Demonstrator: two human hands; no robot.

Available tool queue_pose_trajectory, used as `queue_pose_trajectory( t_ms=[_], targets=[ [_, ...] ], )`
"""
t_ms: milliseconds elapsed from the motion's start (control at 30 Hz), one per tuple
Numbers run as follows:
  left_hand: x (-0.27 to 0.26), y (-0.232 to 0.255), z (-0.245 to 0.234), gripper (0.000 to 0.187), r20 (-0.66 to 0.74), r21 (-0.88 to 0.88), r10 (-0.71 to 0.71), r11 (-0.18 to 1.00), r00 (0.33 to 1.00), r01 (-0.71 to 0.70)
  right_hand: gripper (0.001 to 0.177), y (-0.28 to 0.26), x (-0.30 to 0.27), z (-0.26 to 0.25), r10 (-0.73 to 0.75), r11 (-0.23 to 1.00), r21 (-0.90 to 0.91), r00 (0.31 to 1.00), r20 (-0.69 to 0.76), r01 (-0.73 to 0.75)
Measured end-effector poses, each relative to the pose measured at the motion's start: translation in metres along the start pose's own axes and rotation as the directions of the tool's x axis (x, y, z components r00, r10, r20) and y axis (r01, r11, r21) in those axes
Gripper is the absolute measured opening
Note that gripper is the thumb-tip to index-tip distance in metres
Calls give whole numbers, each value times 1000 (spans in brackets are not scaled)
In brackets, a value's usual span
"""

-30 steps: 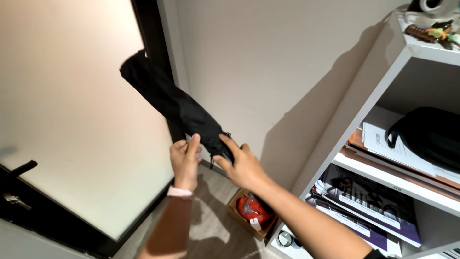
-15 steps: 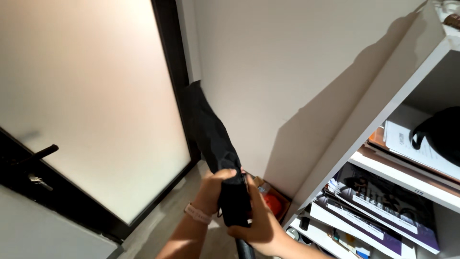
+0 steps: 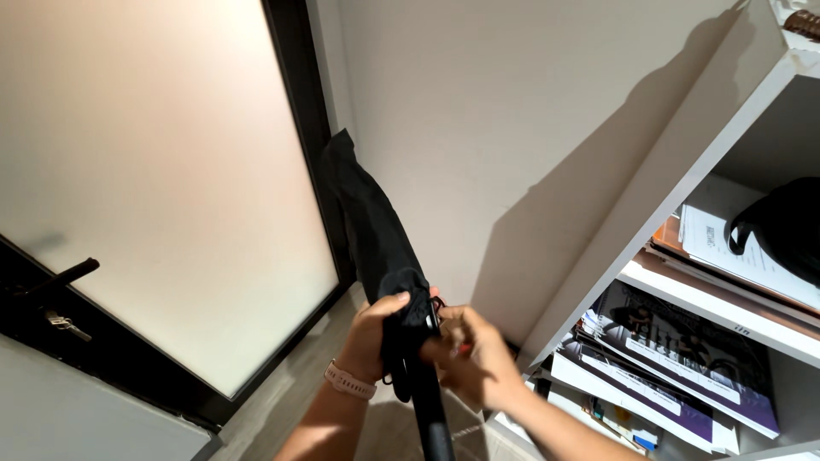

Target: The person unboxes and packs a tripod by taking it out of a black bag, checking its components including a remote control, and then placing it back into the bag.

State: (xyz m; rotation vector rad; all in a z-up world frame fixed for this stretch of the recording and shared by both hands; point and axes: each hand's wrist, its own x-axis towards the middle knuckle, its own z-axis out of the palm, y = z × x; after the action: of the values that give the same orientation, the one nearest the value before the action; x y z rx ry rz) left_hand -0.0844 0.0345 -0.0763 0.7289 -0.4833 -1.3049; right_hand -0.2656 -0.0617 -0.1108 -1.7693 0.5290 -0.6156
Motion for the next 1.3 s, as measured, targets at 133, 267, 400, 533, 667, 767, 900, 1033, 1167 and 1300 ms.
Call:
queue_pose_trajectory(
  t_ms=[133,267,400,533,667,767,900,1033,1167,1300],
  targets=[
    [8,-11,-16,54,196,-216,-40,973,980,83,34,0,25,-15,22,977,214,999,-33,-14],
    [11,-15,-21,55,155,-250,72,968,985,-32,29,-32,38,-13,-244,969,24,970,-16,244],
    [15,-17,-32,62,216,-311,70,950,974,1,13,-41,47,-8,-303,944,-147,952,-36,295],
    [14,-13,-29,78,341,-334,103,942,934,18,12,-43,55,-5,-247,966,47,965,-92,252],
    [13,-14,-29,85,351,-336,63,940,934,63,11,-31,68,-12,-303,951,24,942,-146,310],
    [13,-15,-28,88,359,-340,120,940,926,10,12,-35,76,-16,-327,944,-23,928,-178,328],
    [13,-21,-30,87,356,-359,131,933,925,6,12,-56,76,-18,-281,903,303,952,-124,306],
    [14,-25,-35,90,335,-446,81,891,939,83,11,-66,74,-20,-222,742,650,975,3,167],
    [8,-20,-19,75,360,-387,101,921,927,50,9,-46,84,-31,-289,671,716,957,14,192],
    [10,-23,-18,74,274,-367,17,926,962,88,19,-41,81,-42,-324,890,385,933,157,244]
  ],
)
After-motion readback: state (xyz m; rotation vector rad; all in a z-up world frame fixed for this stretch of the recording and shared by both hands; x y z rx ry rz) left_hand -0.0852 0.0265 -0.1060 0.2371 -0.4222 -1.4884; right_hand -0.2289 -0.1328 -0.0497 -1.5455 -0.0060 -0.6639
